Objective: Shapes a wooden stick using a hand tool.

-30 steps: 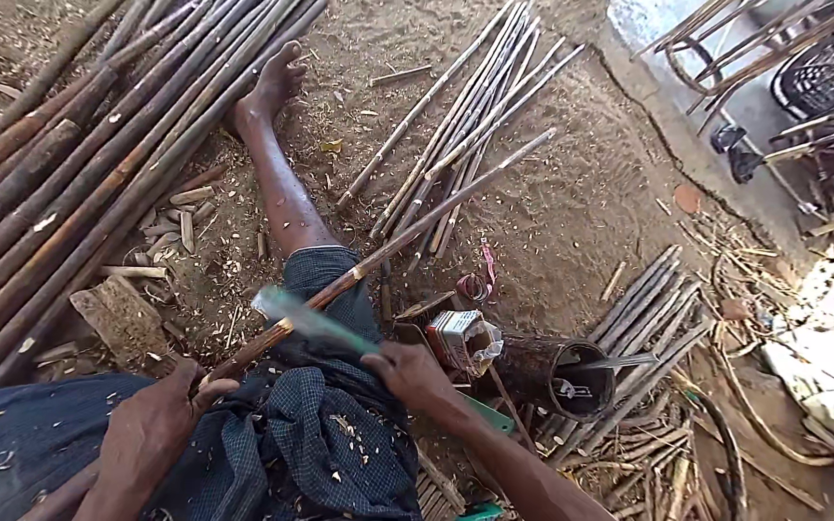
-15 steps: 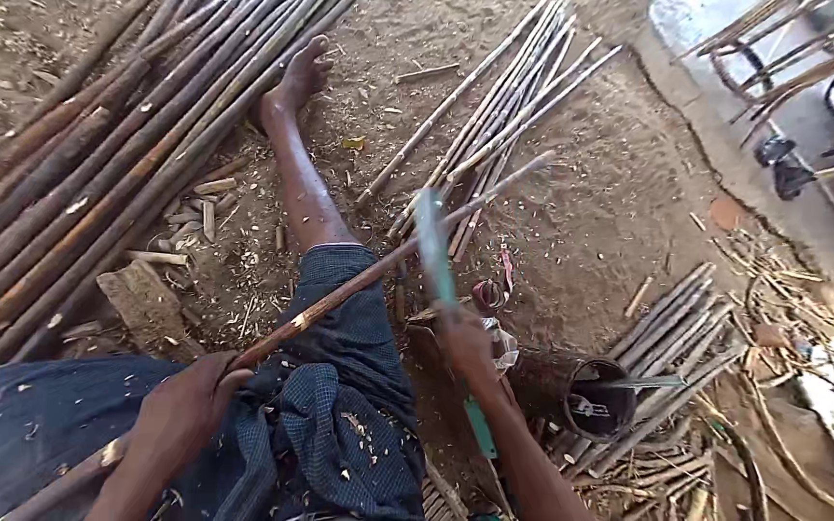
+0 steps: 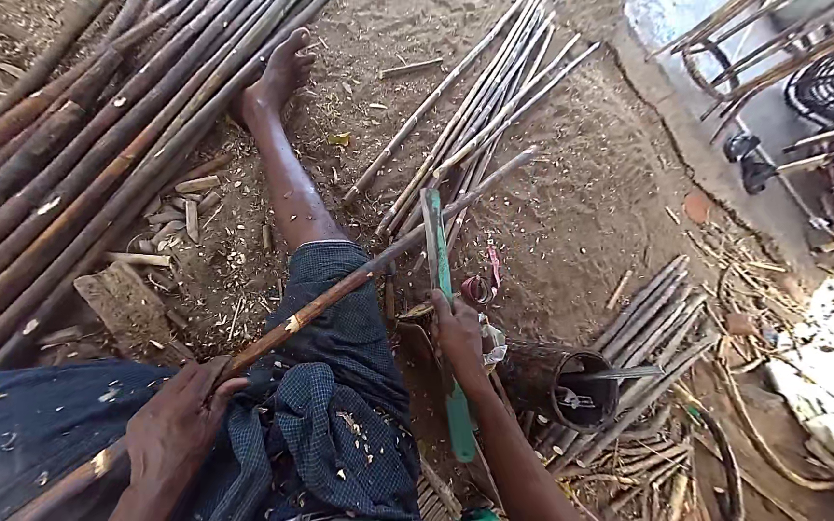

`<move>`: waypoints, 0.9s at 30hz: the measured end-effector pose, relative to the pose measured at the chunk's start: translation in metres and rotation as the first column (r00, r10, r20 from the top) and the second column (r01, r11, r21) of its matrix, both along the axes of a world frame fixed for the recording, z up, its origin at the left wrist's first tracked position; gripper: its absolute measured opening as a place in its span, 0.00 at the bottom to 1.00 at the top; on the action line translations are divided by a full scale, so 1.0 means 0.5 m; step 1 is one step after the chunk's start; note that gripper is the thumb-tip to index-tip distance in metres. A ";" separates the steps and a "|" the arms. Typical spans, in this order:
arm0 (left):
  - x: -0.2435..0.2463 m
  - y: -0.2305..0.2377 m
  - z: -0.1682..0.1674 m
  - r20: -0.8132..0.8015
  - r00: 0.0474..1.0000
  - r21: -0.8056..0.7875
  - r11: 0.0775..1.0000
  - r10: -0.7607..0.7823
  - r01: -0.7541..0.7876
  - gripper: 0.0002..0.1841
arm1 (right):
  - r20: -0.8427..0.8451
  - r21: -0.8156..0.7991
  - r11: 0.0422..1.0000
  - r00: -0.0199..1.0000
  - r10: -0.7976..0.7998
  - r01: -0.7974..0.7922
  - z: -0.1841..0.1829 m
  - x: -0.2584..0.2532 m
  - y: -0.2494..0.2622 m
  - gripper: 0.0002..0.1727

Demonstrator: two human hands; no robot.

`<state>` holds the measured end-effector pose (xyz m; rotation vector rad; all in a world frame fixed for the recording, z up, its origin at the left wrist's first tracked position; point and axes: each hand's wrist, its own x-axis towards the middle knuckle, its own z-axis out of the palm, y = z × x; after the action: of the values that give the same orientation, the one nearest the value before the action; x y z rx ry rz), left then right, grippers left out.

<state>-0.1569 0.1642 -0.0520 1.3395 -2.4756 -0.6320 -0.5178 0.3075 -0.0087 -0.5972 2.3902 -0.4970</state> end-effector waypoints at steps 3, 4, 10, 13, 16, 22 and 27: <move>0.017 0.003 0.002 0.000 1.000 0.004 1.000 0.026 -0.026 0.37 | 0.019 0.041 0.982 0.983 0.185 -0.186 0.005 0.021 -0.010 0.32; 0.018 0.002 0.004 -0.004 1.000 0.012 1.000 0.012 -0.012 0.37 | 0.016 0.030 0.984 0.984 0.176 -0.177 0.010 0.006 -0.007 0.32; 0.010 -0.012 0.007 -0.017 1.000 0.036 0.999 -0.026 0.027 0.34 | 0.075 0.067 0.942 0.943 0.324 -0.329 -0.009 0.035 -0.004 0.31; 0.012 -0.022 0.008 -0.003 0.999 0.060 0.997 -0.054 0.054 0.35 | 0.091 0.002 0.991 0.987 0.129 -0.130 -0.011 0.017 0.002 0.37; 0.017 -0.029 0.005 0.012 0.997 0.096 0.993 -0.077 0.075 0.35 | 0.053 -0.046 0.995 0.994 0.092 -0.089 -0.026 0.018 0.006 0.37; 0.006 -0.018 0.004 -0.016 0.999 0.018 0.999 -0.051 0.051 0.34 | -0.031 -0.006 1.000 0.999 0.013 -0.014 0.003 -0.003 -0.018 0.38; 0.015 -0.028 0.008 0.004 0.996 0.031 0.996 -0.087 0.087 0.35 | 0.076 0.041 0.947 0.946 0.315 -0.319 0.013 0.042 0.001 0.31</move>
<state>-0.1496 0.1505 -0.0482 1.2514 -2.5503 -0.6900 -0.4967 0.3082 -0.0021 -0.9060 2.1787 -0.3064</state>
